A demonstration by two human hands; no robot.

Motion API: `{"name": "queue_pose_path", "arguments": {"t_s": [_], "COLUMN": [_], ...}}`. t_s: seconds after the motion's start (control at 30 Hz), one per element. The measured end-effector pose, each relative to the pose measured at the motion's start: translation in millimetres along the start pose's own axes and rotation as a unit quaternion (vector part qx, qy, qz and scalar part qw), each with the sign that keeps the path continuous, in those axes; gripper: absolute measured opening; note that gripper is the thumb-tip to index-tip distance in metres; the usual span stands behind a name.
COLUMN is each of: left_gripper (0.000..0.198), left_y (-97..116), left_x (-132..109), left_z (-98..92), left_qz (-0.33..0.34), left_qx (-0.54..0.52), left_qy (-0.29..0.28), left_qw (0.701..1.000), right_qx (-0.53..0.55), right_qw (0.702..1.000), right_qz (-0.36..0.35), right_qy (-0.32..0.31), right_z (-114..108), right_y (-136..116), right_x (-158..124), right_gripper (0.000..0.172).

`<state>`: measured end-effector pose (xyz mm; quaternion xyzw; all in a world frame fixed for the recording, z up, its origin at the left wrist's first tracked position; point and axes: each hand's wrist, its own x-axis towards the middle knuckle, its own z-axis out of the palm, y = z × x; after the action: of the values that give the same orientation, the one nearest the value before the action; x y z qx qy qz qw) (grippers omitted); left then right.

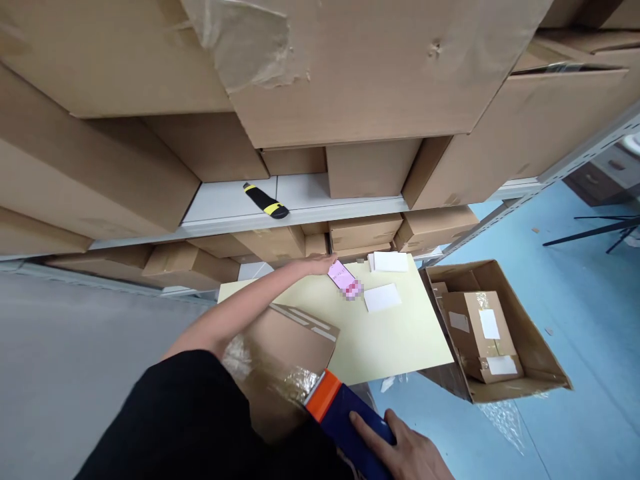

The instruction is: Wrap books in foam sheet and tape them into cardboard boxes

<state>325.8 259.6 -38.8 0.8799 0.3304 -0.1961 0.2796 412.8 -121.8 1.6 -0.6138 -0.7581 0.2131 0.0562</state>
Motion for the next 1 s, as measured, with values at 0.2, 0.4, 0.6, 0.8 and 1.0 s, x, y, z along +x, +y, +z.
{"name": "queue_pose_path", "arguments": {"t_s": [0.2, 0.4, 0.6, 0.8, 1.0], "left_gripper": [0.047, 0.061, 0.052, 0.050, 0.053], "left_y": [-19.6, -17.4, -2.8, -7.1, -13.9], "left_x": [-160.8, -253.6, -245.1, -248.6, -248.3], "left_z": [11.1, 100.2, 129.5, 129.4, 126.8], "left_qz": [-0.191, -0.380, -0.386, -0.374, -0.358], "left_qx": [0.028, -0.112, -0.088, -0.081, -0.070], "left_qy": [0.197, 0.203, 0.248, 0.248, 0.219], "left_qw": [0.961, 0.895, 0.884, 0.890, 0.905], "right_qx": [0.056, 0.017, -0.008, -0.022, -0.037], "right_qw": [0.996, 0.998, 1.000, 1.000, 0.999], "right_qz": [0.016, 0.008, 0.004, 0.006, 0.006], "right_qy": [-0.065, -0.057, -0.016, 0.012, 0.011], "right_z": [-14.7, -9.5, -0.7, 27.0, 55.0], "right_y": [4.1, 9.3, 7.1, 12.9, 38.8], "right_x": [-4.6, -7.7, -8.8, -30.6, -51.7], "right_gripper": [0.095, 0.081, 0.068, 0.060, 0.054]}}
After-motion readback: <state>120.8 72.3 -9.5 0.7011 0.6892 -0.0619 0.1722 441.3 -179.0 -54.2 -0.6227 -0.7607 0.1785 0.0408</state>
